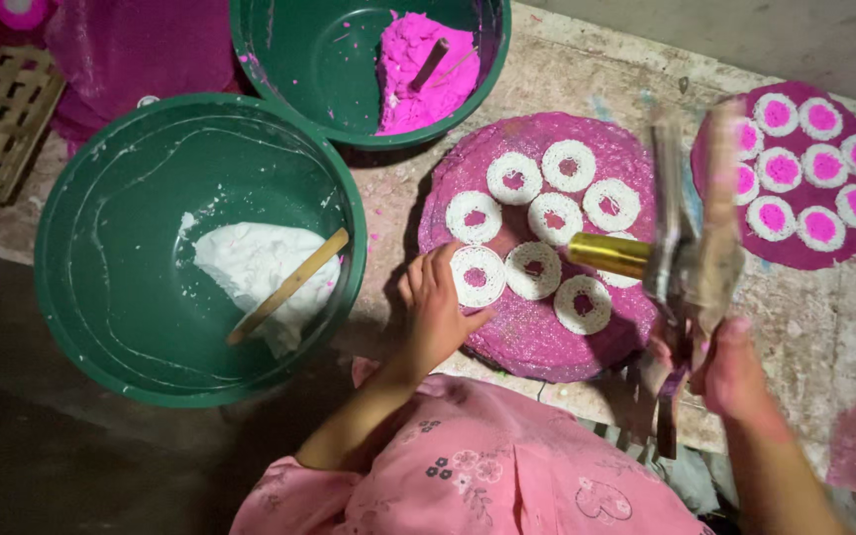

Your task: The person presses pink paste from a green basin into a wooden hand mold, then ejects the molded ring piece onto a pink disc alongside similar white and pink rings. They repeat the cycle, occasionally adding white material to the mold and arranging finished rings on the discs.

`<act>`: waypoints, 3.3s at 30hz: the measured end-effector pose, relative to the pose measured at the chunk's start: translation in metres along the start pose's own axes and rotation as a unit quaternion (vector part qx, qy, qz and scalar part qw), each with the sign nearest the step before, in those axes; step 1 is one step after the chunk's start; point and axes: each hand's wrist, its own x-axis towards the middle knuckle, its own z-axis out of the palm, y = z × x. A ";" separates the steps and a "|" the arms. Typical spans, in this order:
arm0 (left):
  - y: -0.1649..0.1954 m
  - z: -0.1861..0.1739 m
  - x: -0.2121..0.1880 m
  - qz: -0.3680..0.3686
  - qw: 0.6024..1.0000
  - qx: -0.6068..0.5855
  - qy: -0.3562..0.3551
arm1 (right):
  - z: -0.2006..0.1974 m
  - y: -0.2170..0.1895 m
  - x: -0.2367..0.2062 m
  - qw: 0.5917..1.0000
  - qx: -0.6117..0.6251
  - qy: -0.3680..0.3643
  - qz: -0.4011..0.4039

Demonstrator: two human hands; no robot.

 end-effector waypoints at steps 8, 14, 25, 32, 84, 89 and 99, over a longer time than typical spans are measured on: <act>0.000 -0.007 -0.021 0.104 0.976 -0.047 0.184 | 0.009 0.034 -0.032 0.946 0.035 0.295 -0.132; -0.027 -0.036 -0.061 0.079 0.987 -0.104 0.095 | -0.044 0.042 -0.073 0.754 -0.431 0.494 -0.029; 0.023 0.016 -0.030 0.130 0.971 -0.077 -0.187 | -0.029 0.038 -0.054 0.867 -0.003 0.488 -0.102; 0.031 0.030 -0.028 0.146 0.975 0.005 -0.168 | -0.009 0.044 -0.066 0.883 -0.036 0.445 -0.147; -0.221 -0.296 -0.076 -0.151 0.582 -0.751 -0.274 | 0.445 -0.202 0.213 0.457 -0.512 -0.170 -0.707; -0.276 -0.276 -0.092 -0.264 0.803 -0.532 -0.054 | 0.462 -0.095 0.212 0.704 -0.544 -0.294 -0.349; -0.275 -0.291 -0.117 -0.197 0.799 -0.564 0.066 | 0.428 -0.081 0.212 0.748 -0.426 -0.481 -0.167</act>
